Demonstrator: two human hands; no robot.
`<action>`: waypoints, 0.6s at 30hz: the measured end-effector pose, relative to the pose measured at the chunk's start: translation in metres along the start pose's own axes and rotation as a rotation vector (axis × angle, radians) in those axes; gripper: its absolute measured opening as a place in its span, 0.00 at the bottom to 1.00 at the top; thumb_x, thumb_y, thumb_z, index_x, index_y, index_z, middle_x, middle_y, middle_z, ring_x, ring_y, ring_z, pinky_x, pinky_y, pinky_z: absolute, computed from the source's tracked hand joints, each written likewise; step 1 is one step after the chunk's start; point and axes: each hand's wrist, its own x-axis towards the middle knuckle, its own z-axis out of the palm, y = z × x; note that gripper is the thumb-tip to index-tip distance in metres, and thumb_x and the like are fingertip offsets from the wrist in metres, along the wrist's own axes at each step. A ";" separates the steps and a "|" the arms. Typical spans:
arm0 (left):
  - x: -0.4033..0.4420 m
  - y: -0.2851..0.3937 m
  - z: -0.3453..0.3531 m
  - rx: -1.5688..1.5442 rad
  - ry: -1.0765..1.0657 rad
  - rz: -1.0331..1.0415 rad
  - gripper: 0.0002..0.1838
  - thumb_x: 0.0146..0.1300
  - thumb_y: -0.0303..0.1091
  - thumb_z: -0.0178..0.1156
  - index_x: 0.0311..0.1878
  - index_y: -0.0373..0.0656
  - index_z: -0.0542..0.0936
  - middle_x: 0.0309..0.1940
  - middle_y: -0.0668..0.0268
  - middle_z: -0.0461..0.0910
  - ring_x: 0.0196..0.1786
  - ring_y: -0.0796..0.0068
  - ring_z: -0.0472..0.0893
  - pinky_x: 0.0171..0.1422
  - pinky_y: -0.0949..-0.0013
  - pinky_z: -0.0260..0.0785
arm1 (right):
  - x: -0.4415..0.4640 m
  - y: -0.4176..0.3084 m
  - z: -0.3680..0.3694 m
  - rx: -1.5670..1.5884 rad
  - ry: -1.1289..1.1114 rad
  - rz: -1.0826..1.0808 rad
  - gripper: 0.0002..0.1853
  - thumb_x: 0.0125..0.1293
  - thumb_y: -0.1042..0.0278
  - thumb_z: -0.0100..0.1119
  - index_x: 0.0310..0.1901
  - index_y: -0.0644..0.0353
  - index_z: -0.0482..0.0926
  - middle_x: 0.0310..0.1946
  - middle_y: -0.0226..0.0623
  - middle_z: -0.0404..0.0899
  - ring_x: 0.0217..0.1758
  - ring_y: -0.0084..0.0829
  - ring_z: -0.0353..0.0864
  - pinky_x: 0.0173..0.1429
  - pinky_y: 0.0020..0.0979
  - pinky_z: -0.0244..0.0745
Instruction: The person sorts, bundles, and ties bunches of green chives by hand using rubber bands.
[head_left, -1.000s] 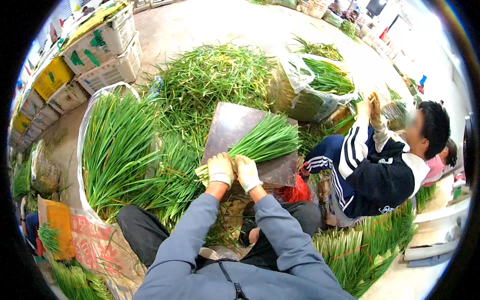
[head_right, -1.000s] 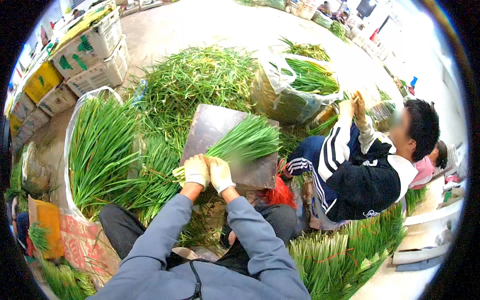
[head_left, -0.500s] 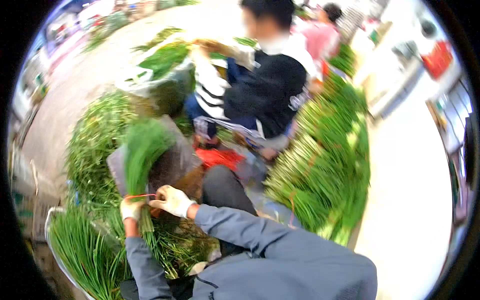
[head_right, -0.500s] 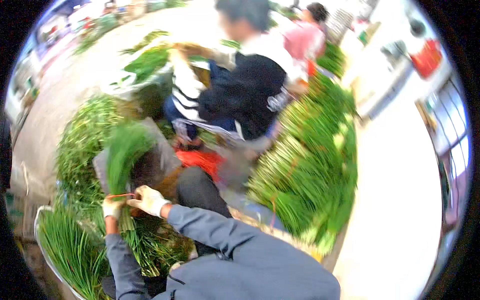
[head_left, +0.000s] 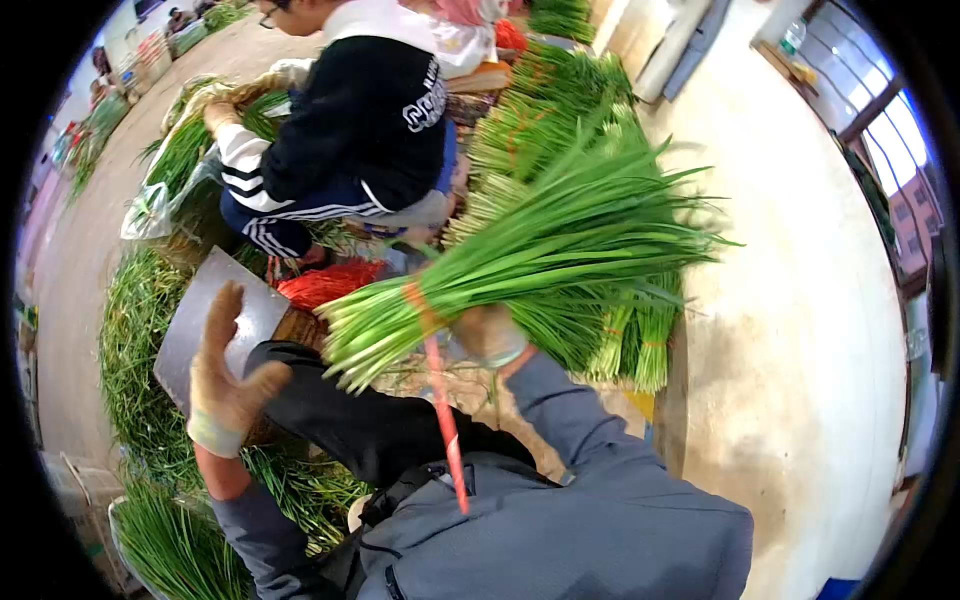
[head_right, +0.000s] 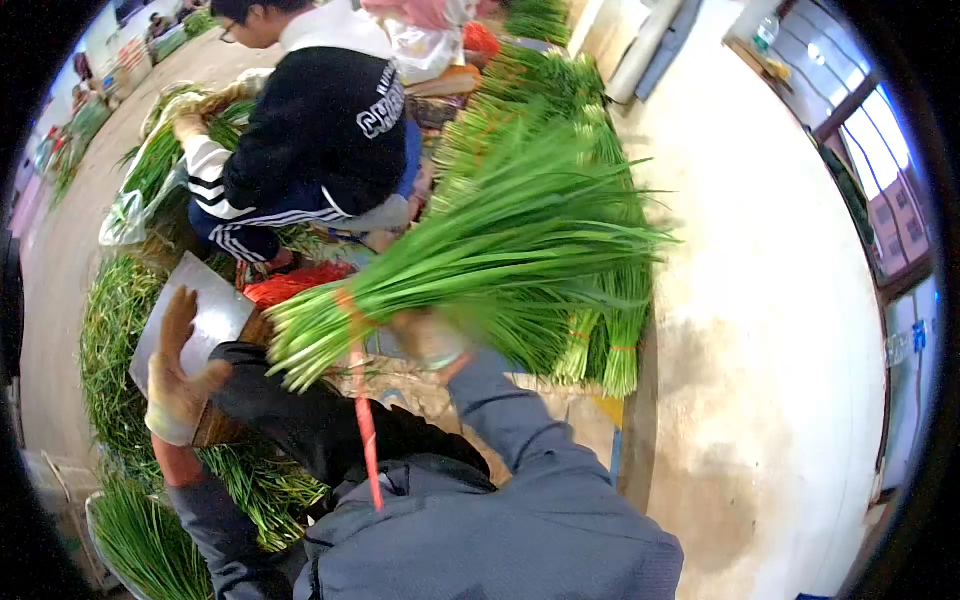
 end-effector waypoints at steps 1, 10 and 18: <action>-0.002 -0.020 0.001 -0.031 0.037 -0.058 0.51 0.52 0.36 0.76 0.77 0.38 0.60 0.72 0.51 0.68 0.76 0.56 0.65 0.78 0.53 0.56 | -0.032 -0.006 -0.034 -0.164 0.170 0.073 0.30 0.72 0.58 0.60 0.71 0.59 0.66 0.61 0.42 0.77 0.65 0.38 0.75 0.68 0.40 0.71; -0.075 -0.151 -0.072 -0.214 0.175 -0.503 0.43 0.62 0.29 0.66 0.79 0.46 0.58 0.74 0.41 0.62 0.76 0.45 0.63 0.77 0.50 0.58 | -0.190 -0.012 -0.216 0.465 1.142 -0.050 0.37 0.66 0.47 0.68 0.70 0.57 0.67 0.68 0.45 0.69 0.68 0.47 0.68 0.78 0.45 0.57; -0.107 -0.169 -0.125 -0.184 0.186 -0.557 0.42 0.65 0.29 0.65 0.79 0.43 0.57 0.71 0.48 0.67 0.71 0.56 0.70 0.72 0.56 0.66 | -0.240 -0.131 -0.341 -0.774 1.602 0.425 0.39 0.59 0.39 0.71 0.57 0.72 0.78 0.54 0.48 0.80 0.51 0.45 0.78 0.62 0.38 0.70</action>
